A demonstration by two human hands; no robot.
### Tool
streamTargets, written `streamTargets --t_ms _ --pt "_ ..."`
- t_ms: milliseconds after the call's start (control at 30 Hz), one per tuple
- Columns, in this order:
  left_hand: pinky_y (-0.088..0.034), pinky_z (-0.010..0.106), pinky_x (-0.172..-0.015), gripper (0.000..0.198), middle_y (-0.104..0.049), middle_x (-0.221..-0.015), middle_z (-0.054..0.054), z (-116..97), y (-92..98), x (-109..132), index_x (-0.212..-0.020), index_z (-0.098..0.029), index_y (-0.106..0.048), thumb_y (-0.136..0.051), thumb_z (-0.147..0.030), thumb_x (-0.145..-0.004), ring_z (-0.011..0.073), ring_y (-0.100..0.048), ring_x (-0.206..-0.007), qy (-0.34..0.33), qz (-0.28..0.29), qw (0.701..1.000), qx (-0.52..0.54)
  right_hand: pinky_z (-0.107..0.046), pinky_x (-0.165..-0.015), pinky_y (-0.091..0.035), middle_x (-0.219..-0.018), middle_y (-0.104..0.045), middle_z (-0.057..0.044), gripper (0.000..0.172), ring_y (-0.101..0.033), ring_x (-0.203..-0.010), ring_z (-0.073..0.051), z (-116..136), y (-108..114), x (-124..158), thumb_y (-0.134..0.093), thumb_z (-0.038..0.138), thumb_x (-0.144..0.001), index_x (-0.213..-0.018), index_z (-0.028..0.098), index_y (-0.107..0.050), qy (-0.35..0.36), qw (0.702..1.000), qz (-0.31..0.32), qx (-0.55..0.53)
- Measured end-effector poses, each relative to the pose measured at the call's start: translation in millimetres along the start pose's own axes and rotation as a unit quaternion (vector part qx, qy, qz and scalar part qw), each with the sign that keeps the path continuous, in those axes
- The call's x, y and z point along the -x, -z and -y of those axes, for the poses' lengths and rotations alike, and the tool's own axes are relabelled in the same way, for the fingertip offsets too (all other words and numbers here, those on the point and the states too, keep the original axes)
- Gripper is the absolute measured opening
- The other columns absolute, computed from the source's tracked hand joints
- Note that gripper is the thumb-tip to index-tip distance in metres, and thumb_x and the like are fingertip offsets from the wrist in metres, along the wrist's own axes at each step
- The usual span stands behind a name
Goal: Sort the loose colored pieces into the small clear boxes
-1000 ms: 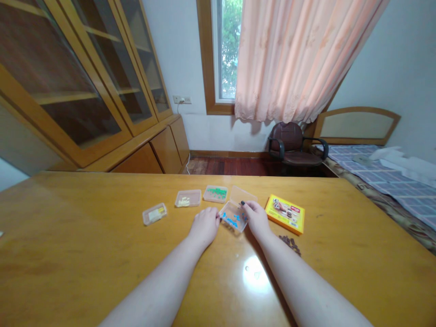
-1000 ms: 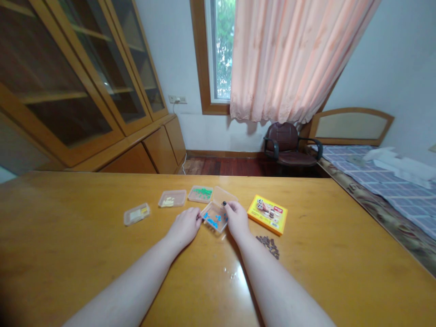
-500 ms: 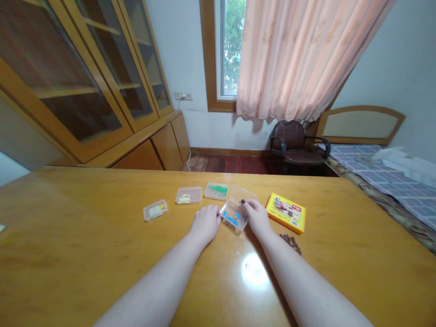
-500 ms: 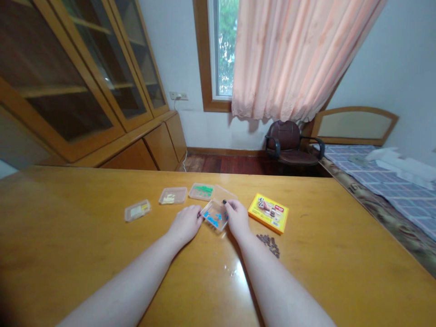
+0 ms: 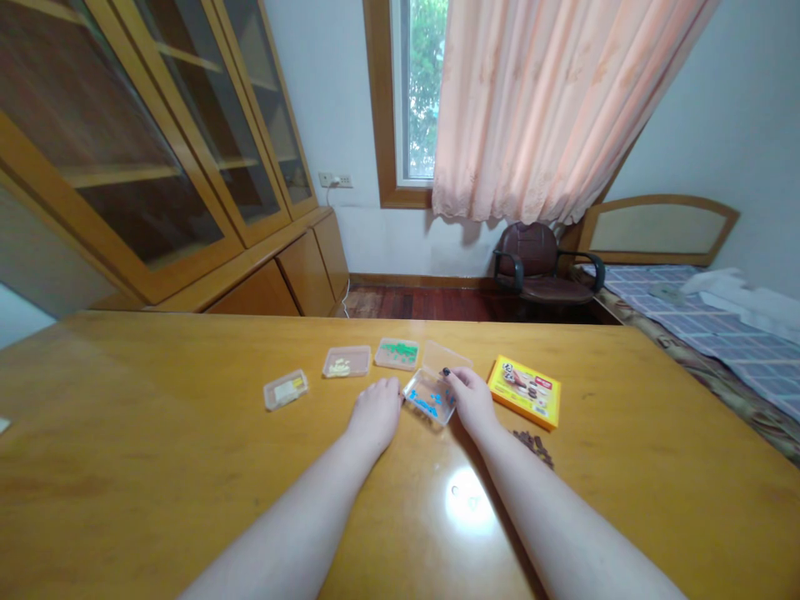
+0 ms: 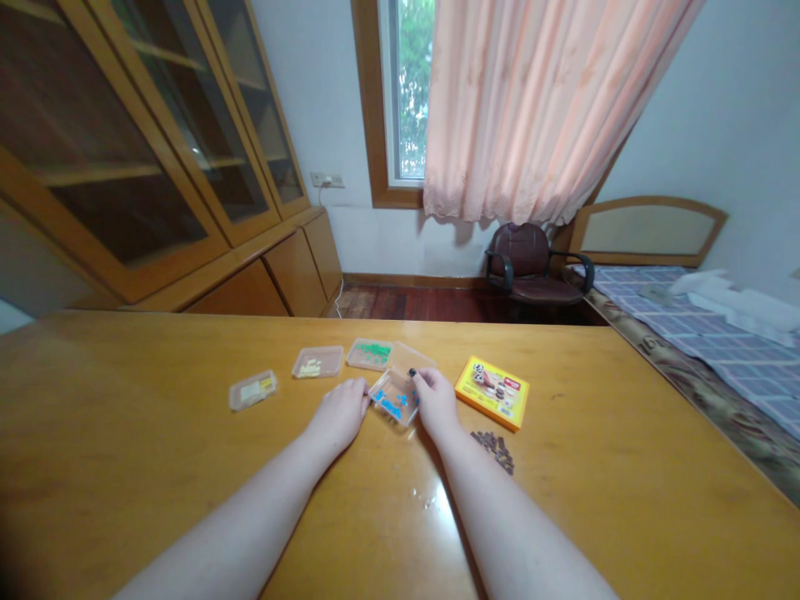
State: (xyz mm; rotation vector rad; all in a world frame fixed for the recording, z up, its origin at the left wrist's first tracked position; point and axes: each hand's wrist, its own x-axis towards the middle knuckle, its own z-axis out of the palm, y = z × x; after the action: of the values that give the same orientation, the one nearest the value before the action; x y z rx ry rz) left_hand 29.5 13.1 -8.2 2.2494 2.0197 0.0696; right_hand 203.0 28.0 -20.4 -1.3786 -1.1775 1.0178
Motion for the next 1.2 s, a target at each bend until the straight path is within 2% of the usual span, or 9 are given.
streamTargets --t_ms 267,433,600,833,1033,1200 --pt "-0.042 0.033 -0.072 0.019 -0.059 -0.093 0.010 0 -1.0 3 -0.094 -0.015 -0.051 -0.033 -0.020 -0.089 0.0221 -0.057 -0.088 0.005 0.006 0.999 -0.046 -0.027 -0.055 -0.039 -0.064 -0.061 -0.003 0.030 -0.052 -0.057 -0.017 -7 0 -2 -0.055 0.045 -0.071 -0.072 0.016 -0.063 0.007 1.000 0.002 -0.003" --pt "-0.041 0.032 -0.072 0.019 -0.059 -0.092 0.008 1 -1.5 0 -0.092 -0.017 -0.051 -0.033 -0.022 -0.089 0.0206 -0.057 -0.088 -0.010 0.009 1.000 -0.022 -0.027 -0.057 -0.039 -0.067 -0.062 -0.003 0.029 -0.053 -0.058 -0.017 -7 0 -2 -0.054 0.044 -0.072 -0.073 0.016 -0.062 0.014 1.000 0.005 0.001" --pt "-0.041 0.032 -0.074 0.014 -0.059 -0.094 0.007 0 0.9 2 -0.092 -0.018 -0.051 -0.040 -0.026 -0.087 0.0208 -0.055 -0.089 -0.033 0.002 0.999 -0.012 -0.027 -0.056 -0.040 -0.065 -0.062 -0.003 0.028 -0.053 -0.059 -0.017 -8 0 -2 -0.053 0.043 -0.072 -0.073 0.016 -0.062 0.015 1.000 0.002 0.003" --pt "-0.039 0.031 -0.076 0.017 -0.058 -0.095 0.008 -1 2.9 3 -0.093 -0.017 -0.050 -0.034 -0.020 -0.089 0.0194 -0.054 -0.091 -0.021 0.019 1.000 -0.006 -0.027 -0.055 -0.039 -0.063 -0.061 -0.002 0.029 -0.052 -0.057 -0.016 -9 -1 -3 -0.053 0.043 -0.071 -0.074 0.016 -0.062 0.012 1.000 -0.002 0.000" --pt "-0.039 0.031 -0.074 0.019 -0.059 -0.092 0.007 0 2.9 2 -0.091 -0.017 -0.052 -0.033 -0.021 -0.089 0.0201 -0.055 -0.089 -0.022 0.007 1.000 0.003 -0.027 -0.052 -0.039 -0.059 -0.058 0.000 0.026 -0.050 -0.052 -0.015 -1 -1 0 -0.054 0.042 -0.070 -0.071 0.017 -0.061 -0.006 1.000 -0.001 -0.014" --pt "-0.039 0.031 -0.075 0.019 -0.060 -0.094 0.008 -2 6.2 2 -0.092 -0.016 -0.053 -0.035 -0.022 -0.089 0.0198 -0.055 -0.091 -0.006 0.024 1.000 0.016 -0.027 -0.052 -0.039 -0.058 -0.058 0.000 0.026 -0.050 -0.052 -0.015 2 -1 1 -0.055 0.043 -0.069 -0.071 0.017 -0.061 -0.008 1.000 -0.003 -0.017"
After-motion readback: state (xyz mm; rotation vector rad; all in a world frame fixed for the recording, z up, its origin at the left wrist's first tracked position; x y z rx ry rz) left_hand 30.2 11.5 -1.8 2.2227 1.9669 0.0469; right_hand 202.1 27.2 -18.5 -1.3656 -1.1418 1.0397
